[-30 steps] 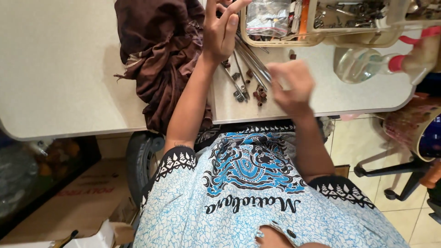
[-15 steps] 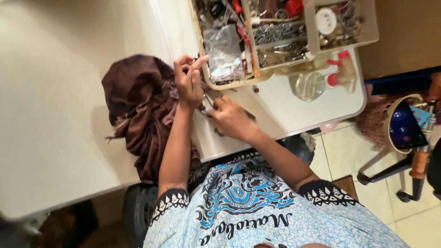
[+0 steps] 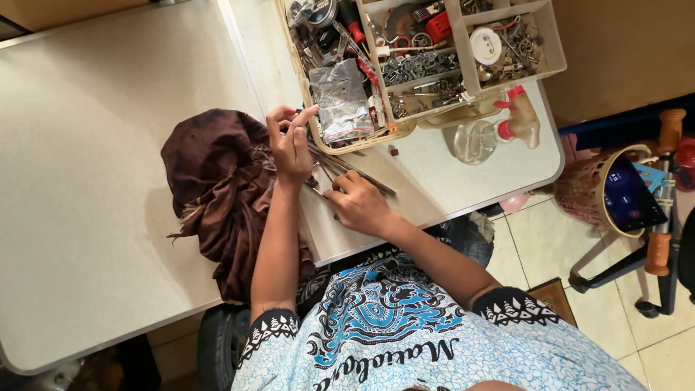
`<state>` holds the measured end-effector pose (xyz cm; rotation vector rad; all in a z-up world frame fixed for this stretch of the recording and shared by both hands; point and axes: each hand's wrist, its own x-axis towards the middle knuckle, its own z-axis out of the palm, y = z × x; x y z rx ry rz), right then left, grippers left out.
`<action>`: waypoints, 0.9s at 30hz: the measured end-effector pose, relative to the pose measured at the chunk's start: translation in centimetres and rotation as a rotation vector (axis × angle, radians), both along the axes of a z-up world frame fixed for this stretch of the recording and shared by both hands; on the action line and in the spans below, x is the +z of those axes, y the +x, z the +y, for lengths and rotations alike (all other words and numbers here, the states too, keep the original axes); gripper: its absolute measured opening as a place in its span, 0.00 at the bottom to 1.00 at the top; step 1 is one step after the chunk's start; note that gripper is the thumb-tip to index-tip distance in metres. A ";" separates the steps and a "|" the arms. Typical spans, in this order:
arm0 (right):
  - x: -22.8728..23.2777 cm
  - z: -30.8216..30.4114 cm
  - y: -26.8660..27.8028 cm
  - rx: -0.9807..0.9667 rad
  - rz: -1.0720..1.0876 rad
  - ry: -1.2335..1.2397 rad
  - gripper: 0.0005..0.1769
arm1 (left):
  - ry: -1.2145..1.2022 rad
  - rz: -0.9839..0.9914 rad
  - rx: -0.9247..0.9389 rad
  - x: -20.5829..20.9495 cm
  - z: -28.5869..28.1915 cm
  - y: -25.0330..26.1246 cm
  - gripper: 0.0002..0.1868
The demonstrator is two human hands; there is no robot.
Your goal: The person sits at a table and organizes small metal tools and components from a plastic organizer. They pick up various metal rods and small parts, placing them on the table. Later, they use a green-handled tool to manipulate and arrange the metal rods.
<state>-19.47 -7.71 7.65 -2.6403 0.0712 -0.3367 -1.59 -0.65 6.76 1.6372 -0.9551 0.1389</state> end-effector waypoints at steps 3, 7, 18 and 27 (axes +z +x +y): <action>0.1 -0.5 -0.2 0.018 -0.001 0.018 0.20 | 0.005 0.008 0.007 -0.1 0.1 0.0 0.22; 0.5 -0.8 -0.4 0.033 -0.014 0.040 0.19 | 0.006 -0.009 0.019 0.0 -0.1 0.2 0.22; -0.1 -1.6 -0.5 0.009 -0.022 0.097 0.09 | 0.024 0.005 0.026 -0.2 -0.1 0.3 0.23; -0.2 -1.3 -0.4 -0.005 -0.072 0.088 0.07 | 0.025 -0.003 0.012 -0.1 -0.2 0.1 0.22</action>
